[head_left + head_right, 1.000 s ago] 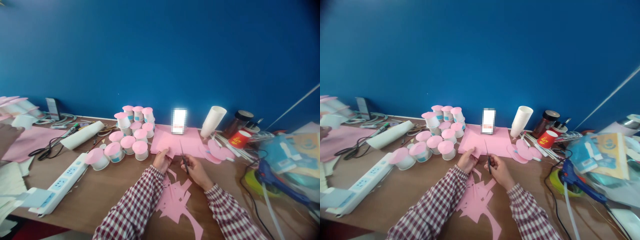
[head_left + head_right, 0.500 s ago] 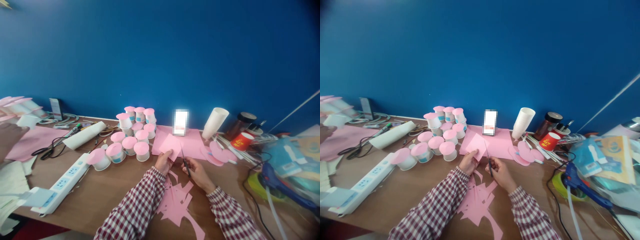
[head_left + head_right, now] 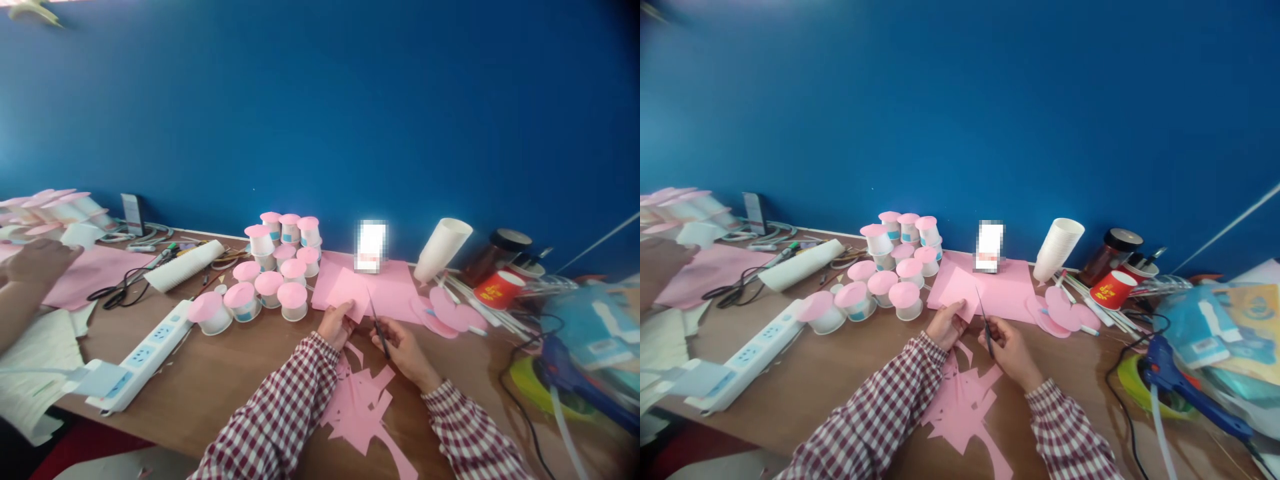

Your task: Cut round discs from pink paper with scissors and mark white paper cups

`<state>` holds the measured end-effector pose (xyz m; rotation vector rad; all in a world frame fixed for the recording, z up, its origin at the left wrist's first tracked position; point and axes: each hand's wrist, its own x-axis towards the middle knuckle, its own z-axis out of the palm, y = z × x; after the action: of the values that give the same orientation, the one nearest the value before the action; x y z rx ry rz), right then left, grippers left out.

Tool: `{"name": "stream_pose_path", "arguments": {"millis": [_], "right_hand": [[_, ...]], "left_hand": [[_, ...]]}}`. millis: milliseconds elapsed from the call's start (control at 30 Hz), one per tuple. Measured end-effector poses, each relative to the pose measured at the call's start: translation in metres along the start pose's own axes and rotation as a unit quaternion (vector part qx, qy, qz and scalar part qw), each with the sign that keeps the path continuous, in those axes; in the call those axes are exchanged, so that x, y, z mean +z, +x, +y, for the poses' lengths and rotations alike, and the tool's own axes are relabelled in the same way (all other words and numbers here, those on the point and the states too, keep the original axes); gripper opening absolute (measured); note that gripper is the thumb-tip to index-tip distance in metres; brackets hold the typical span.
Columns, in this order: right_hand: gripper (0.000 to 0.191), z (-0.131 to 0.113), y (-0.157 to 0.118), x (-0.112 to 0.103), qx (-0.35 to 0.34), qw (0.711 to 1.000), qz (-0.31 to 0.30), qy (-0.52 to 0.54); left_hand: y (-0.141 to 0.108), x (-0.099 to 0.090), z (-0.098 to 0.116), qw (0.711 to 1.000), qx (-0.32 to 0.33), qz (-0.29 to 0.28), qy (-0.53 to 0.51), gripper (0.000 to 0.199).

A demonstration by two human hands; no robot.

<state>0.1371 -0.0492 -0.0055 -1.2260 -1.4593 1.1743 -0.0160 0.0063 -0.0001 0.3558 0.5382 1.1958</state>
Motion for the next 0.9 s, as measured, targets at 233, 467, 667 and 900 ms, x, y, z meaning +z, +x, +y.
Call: {"name": "stream_pose_path", "arguments": {"millis": [233, 467, 667, 900], "right_hand": [[0.041, -0.001, 0.000, -0.001, -0.002, 1.000, -0.003, -0.023], [0.041, 0.000, 0.004, -0.001, -0.012, 0.999, 0.005, -0.048], [0.040, -0.005, 0.002, 0.002, -0.048, 0.995, 0.032, -0.085], [0.039, -0.011, -0.005, 0.006, -0.072, 0.983, 0.073, -0.151]], "left_hand": [[-0.002, 0.003, 0.001, 1.000, 0.000, -0.001, -0.011, 0.013], [0.002, 0.000, 0.002, 1.000, 0.006, 0.000, -0.023, 0.014], [0.001, 0.004, 0.000, 1.000, 0.005, 0.000, 0.005, 0.013], [0.002, 0.000, -0.007, 0.999, 0.031, -0.024, 0.031, 0.008]]}}
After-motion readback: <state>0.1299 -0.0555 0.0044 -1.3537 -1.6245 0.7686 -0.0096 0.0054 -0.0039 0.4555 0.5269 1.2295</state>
